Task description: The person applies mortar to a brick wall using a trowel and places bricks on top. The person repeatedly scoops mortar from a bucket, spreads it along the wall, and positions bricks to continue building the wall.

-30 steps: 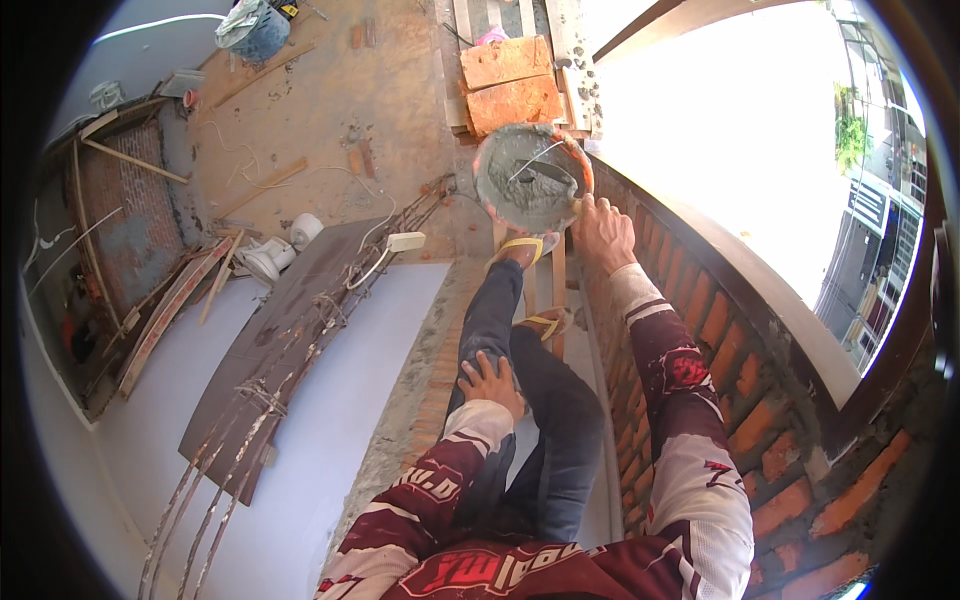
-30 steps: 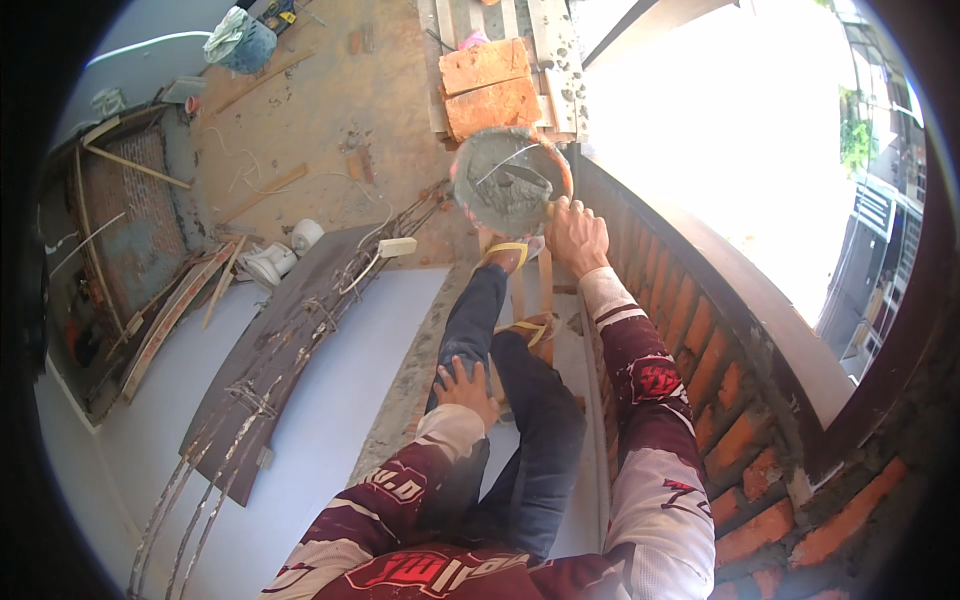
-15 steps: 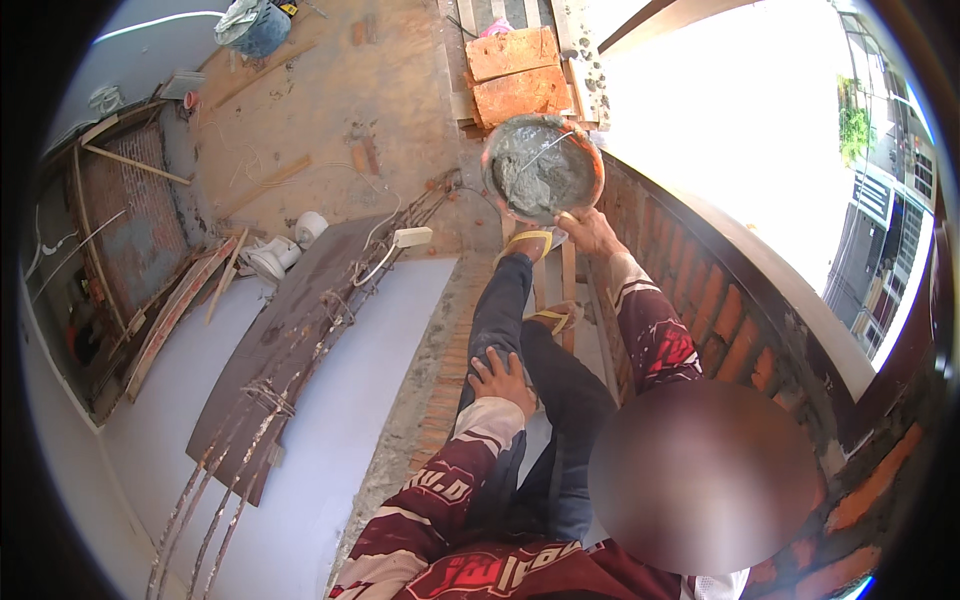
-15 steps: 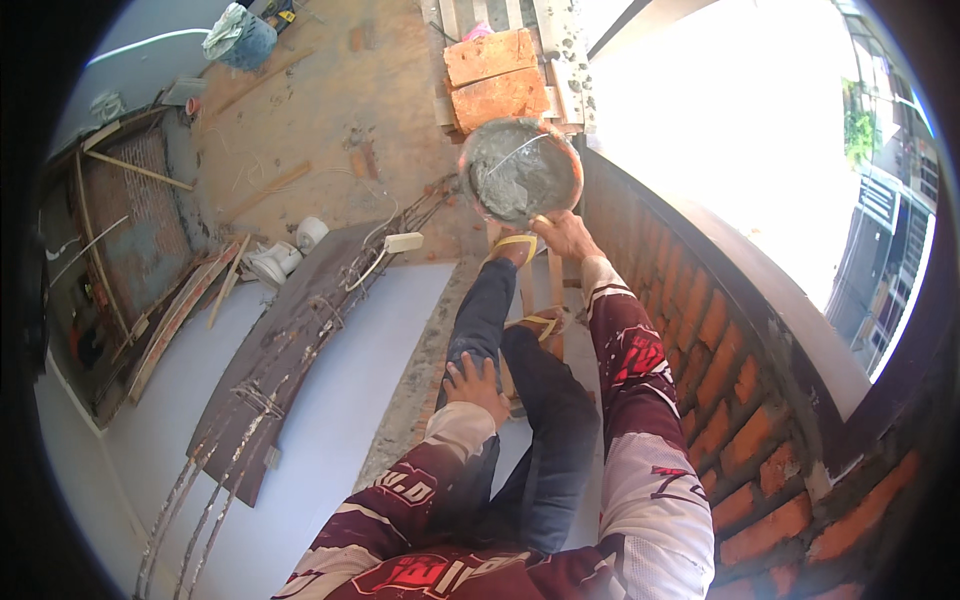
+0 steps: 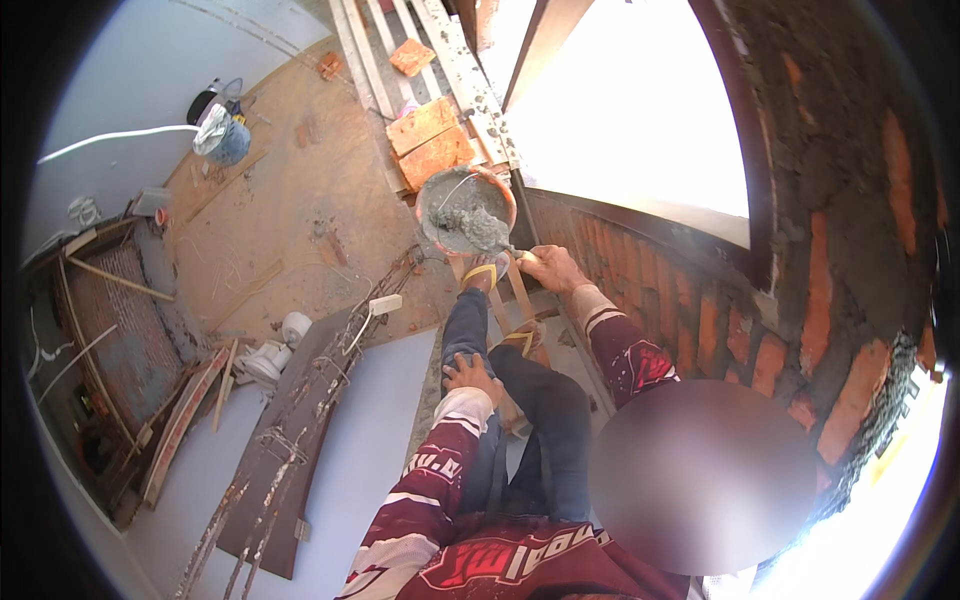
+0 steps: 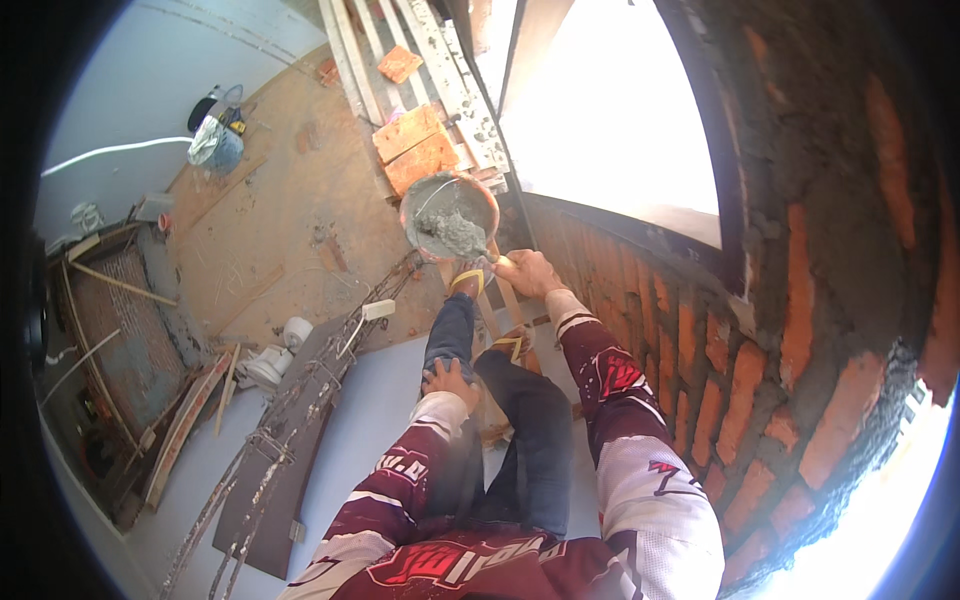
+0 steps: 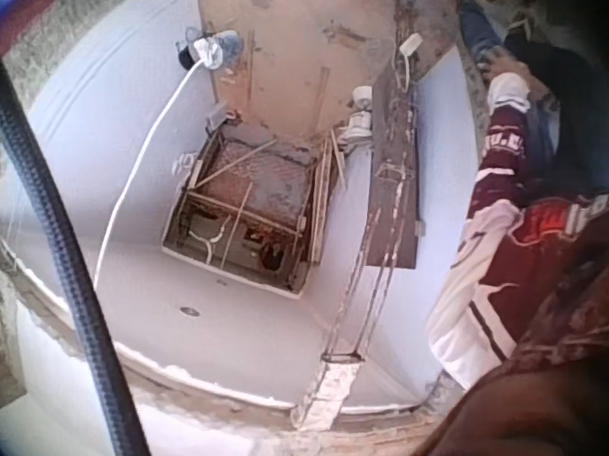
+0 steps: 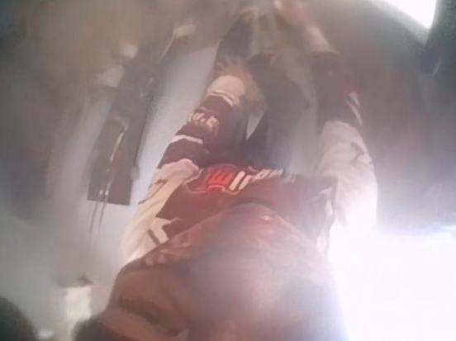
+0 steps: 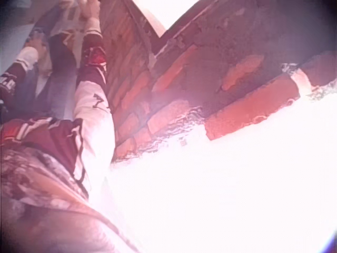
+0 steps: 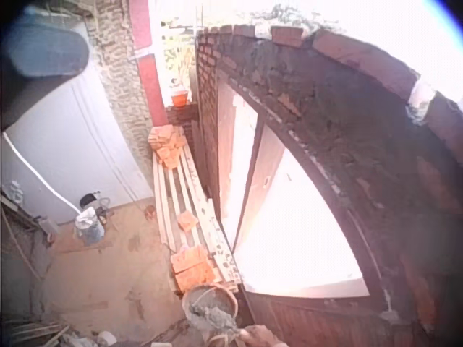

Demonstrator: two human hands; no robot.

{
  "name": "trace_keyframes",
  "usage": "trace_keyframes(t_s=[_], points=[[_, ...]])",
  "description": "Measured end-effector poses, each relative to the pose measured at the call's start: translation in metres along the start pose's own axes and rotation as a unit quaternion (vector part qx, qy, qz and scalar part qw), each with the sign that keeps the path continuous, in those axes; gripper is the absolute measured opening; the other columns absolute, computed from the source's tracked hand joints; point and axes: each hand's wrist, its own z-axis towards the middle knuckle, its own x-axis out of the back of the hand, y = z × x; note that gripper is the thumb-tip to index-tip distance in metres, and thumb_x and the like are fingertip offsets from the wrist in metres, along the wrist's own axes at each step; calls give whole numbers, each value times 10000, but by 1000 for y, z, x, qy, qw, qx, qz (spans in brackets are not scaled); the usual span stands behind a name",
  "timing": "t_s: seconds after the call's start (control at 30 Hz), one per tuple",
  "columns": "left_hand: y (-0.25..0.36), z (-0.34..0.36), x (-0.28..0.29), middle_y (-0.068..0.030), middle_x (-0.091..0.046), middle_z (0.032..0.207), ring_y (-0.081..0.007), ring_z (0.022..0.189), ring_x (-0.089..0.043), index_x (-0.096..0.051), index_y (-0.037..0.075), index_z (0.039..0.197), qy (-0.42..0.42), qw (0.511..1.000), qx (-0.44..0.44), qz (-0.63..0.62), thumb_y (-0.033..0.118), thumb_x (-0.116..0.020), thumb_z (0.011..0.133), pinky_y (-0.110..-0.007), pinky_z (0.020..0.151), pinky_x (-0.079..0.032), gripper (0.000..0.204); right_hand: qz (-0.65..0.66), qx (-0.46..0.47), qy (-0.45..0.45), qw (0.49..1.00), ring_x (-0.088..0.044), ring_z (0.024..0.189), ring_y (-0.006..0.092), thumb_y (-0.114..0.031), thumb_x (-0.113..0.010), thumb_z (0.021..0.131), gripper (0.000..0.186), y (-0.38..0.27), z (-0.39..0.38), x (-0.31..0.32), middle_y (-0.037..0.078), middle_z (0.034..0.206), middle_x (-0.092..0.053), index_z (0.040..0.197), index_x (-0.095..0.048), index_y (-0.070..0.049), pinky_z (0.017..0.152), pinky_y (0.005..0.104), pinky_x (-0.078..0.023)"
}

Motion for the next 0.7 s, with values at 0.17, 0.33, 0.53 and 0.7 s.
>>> trace_keyframes(t_s=[0.17,0.33,0.53,0.7], points=[[-25,9,-12,-197,-306,1674,-418,1528,-319,-332,193,1625,69,992,-86,-63,481,-720,904,-520,1231,-316,867,55,5,36,998,-729,984,412,-540,-662,890,545,-30,-103,26,262,1028,-743,1151,-756,-71,872,475,-553],[-61,18,15,-208,-491,1562,-359,1454,-458,-511,162,1538,50,976,-209,-18,547,-690,896,-442,1208,-360,770,112,-3,83,990,-727,895,370,-547,-647,908,559,-85,-268,71,217,960,-754,1157,-754,-59,837,445,-541],[-94,-13,60,-244,-745,1114,-387,1110,-710,-770,35,1145,76,973,-201,-80,586,-683,873,-449,970,-533,621,143,13,168,975,-722,820,252,-534,-623,988,556,-143,-484,132,122,832,-729,1056,-742,4,766,415,-544],[-112,-24,86,-158,-768,992,-302,936,-726,-773,27,1064,69,973,-215,-43,518,-690,907,-423,869,-548,522,230,51,216,948,-600,731,114,-374,-572,1065,389,-181,-630,165,20,831,-641,1125,-676,-4,660,299,-512]])
